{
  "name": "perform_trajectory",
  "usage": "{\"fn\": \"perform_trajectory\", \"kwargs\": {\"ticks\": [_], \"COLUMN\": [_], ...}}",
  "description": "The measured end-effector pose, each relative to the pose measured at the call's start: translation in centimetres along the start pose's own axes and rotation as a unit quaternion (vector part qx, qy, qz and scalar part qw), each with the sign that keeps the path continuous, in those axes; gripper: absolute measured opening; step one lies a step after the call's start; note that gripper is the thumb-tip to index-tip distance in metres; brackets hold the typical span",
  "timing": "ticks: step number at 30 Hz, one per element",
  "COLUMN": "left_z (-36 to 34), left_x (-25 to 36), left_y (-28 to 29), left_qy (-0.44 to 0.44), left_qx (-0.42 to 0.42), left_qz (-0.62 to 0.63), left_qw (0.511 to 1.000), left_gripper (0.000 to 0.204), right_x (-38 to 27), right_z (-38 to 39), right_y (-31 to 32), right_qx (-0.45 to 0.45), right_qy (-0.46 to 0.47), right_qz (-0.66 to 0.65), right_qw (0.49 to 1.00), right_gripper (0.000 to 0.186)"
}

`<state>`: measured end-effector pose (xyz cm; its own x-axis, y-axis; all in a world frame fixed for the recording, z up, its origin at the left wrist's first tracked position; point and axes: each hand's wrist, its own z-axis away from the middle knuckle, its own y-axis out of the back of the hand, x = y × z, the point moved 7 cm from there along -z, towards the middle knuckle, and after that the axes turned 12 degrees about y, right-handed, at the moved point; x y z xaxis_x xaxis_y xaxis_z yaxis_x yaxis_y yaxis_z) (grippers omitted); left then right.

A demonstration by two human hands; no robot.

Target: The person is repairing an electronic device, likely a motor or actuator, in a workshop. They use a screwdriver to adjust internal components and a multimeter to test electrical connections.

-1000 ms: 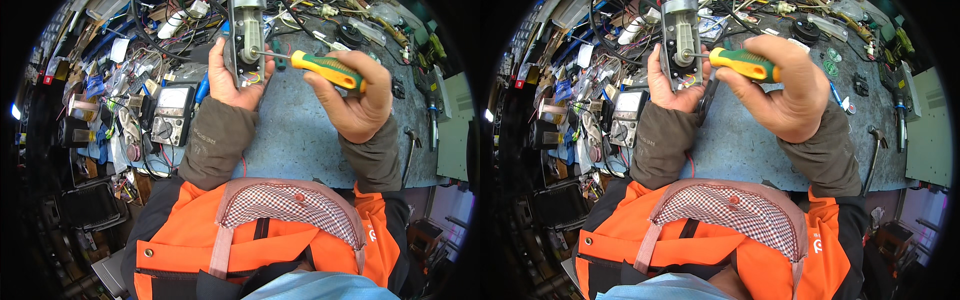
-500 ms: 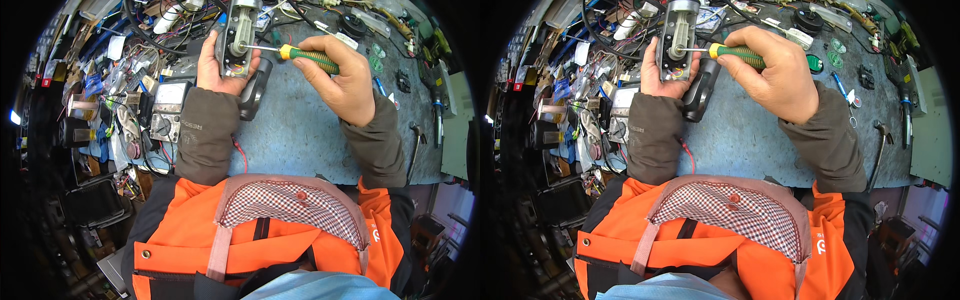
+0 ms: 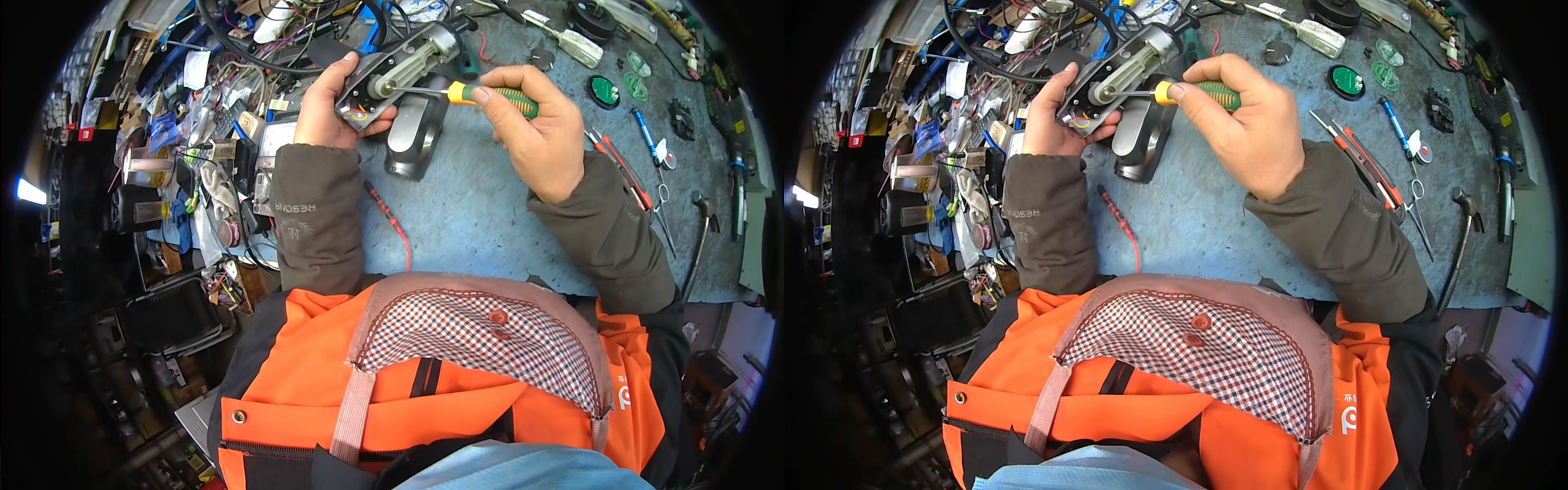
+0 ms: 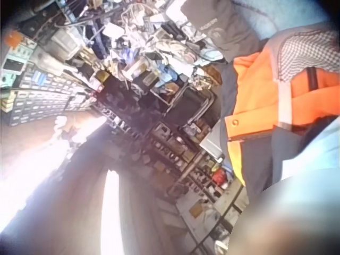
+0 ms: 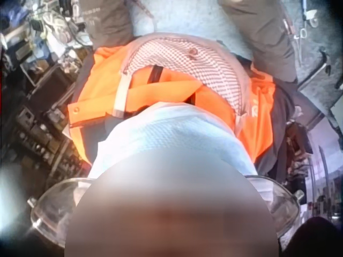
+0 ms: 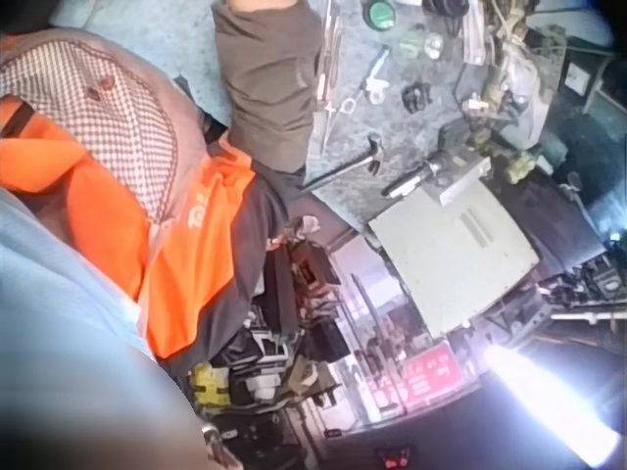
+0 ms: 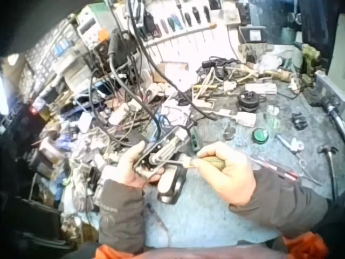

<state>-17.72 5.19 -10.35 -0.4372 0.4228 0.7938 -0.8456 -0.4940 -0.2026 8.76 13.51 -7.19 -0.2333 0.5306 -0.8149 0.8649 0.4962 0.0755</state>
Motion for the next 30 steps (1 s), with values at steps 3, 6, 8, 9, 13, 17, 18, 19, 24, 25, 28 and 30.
{"fn": "perform_trajectory", "kwargs": {"ticks": [3, 6, 8, 9, 13, 17, 18, 19, 24, 25, 28, 30], "left_z": [-0.1, -0.1, 0.9, 1.1, 2.4, 2.9, 2.8, 2.7, 1.7, 1.6, 1.7, 1.6], "left_x": [-0.5, -0.4, 0.0, 0.3, 1.0, 1.8, 1.7, 1.4, 0.3, -0.1, -0.6, -1.0], "left_y": [0.2, -0.4, -1.9, -2.1, -2.3, -2.7, -2.4, -2.1, -1.5, -1.7, -2.5, -2.7], "left_qy": [-0.061, -0.167, -0.243, -0.265, -0.303, -0.257, -0.228, -0.222, -0.254, -0.275, -0.327, -0.338], "left_qx": [0.075, 0.135, 0.152, 0.129, 0.12, 0.078, 0.059, 0.051, 0.107, 0.123, 0.151, 0.155], "left_qz": [-0.047, -0.102, -0.185, -0.31, -0.502, -0.5, -0.476, -0.462, -0.437, -0.447, -0.459, -0.462], "left_qw": [0.994, 0.971, 0.94, 0.904, 0.801, 0.824, 0.848, 0.857, 0.856, 0.842, 0.812, 0.805], "left_gripper": [0.051, 0.066, 0.076, 0.081, 0.075, 0.064, 0.062, 0.058, 0.052, 0.051, 0.051, 0.051], "right_x": [0.4, 1.6, 2.2, 2.1, 2.2, 2.3, 2.3, 2.4, 2.2, 2.1, 1.3, 0.6], "right_z": [1.3, 2.0, 2.3, 2.3, 2.5, 2.5, 2.5, 2.5, 2.2, 2.1, 2.1, 2.6], "right_y": [-0.1, 0.3, 0.5, 0.6, 0.5, 0.5, 0.4, 0.3, 0.0, 0.0, 0.2, 0.1], "right_qx": [0.017, 0.022, 0.024, 0.027, 0.014, 0.018, 0.017, 0.016, -0.004, -0.01, -0.007, -0.029], "right_qy": [-0.024, -0.042, -0.047, -0.046, -0.057, -0.048, -0.048, -0.048, -0.054, -0.05, -0.013, 0.08], "right_qz": [-0.032, -0.045, -0.045, -0.047, -0.043, -0.048, -0.041, -0.034, -0.004, 0.0, 0.029, 0.096], "right_qw": [0.999, 0.998, 0.998, 0.997, 0.997, 0.998, 0.998, 0.998, 0.999, 0.999, 0.999, 0.992], "right_gripper": [0.018, 0.019, 0.02, 0.02, 0.02, 0.02, 0.02, 0.021, 0.021, 0.02, 0.019, 0.018]}}
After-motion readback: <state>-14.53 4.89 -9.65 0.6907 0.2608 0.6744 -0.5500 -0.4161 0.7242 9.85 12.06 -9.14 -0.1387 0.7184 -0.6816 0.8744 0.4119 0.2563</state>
